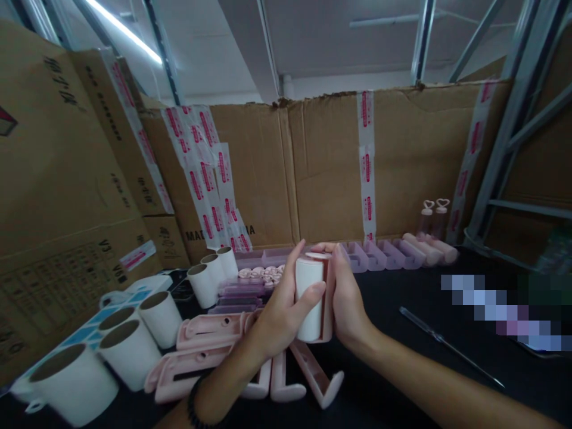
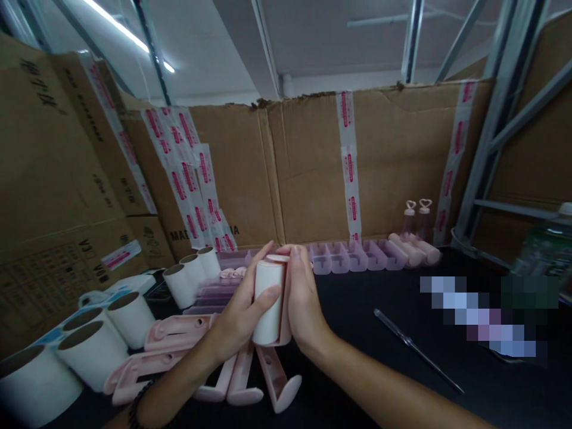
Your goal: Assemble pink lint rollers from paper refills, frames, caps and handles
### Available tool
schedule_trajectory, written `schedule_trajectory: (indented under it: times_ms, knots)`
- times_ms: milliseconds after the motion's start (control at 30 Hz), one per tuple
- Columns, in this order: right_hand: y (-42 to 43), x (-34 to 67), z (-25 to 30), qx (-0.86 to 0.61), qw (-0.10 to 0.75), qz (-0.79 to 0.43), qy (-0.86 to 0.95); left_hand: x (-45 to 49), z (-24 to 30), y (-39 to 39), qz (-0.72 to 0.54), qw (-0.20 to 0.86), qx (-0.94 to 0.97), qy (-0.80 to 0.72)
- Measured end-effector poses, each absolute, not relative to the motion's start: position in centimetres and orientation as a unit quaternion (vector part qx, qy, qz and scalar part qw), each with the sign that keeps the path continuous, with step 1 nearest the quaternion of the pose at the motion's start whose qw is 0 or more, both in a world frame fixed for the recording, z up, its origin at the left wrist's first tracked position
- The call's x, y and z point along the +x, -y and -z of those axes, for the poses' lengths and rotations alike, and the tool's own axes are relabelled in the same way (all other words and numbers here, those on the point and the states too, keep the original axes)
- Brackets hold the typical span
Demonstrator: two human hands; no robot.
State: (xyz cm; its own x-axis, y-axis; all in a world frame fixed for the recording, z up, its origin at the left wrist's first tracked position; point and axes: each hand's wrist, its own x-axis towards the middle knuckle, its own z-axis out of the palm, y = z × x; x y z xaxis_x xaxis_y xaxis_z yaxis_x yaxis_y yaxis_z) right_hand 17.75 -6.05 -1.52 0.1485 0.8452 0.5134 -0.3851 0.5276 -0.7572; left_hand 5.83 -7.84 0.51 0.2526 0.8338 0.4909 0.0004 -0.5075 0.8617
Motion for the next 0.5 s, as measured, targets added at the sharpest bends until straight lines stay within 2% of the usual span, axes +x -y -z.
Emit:
schedule_trajectory:
  times_ms: [300, 400, 500]
  knots:
    - [6.1, 17.6, 1.4, -0.241, 0.704, -0.418, 0.522, 6.0, -0.5, 7.4, -0.553, 0.377, 0.677, -0.306]
    - [4.0, 18.7, 1.1, -0.255, 0.679, -0.409, 0.554, 5.0, -1.3, 6.5, -0.606, 0.464, 0.569, -0.306]
    - [0.8, 20.2, 1.0, -0.341, 0.588, -0.268, 0.683, 3.2, -2.6, 5.4, -0.661, 0.554, 0.436, -0.258]
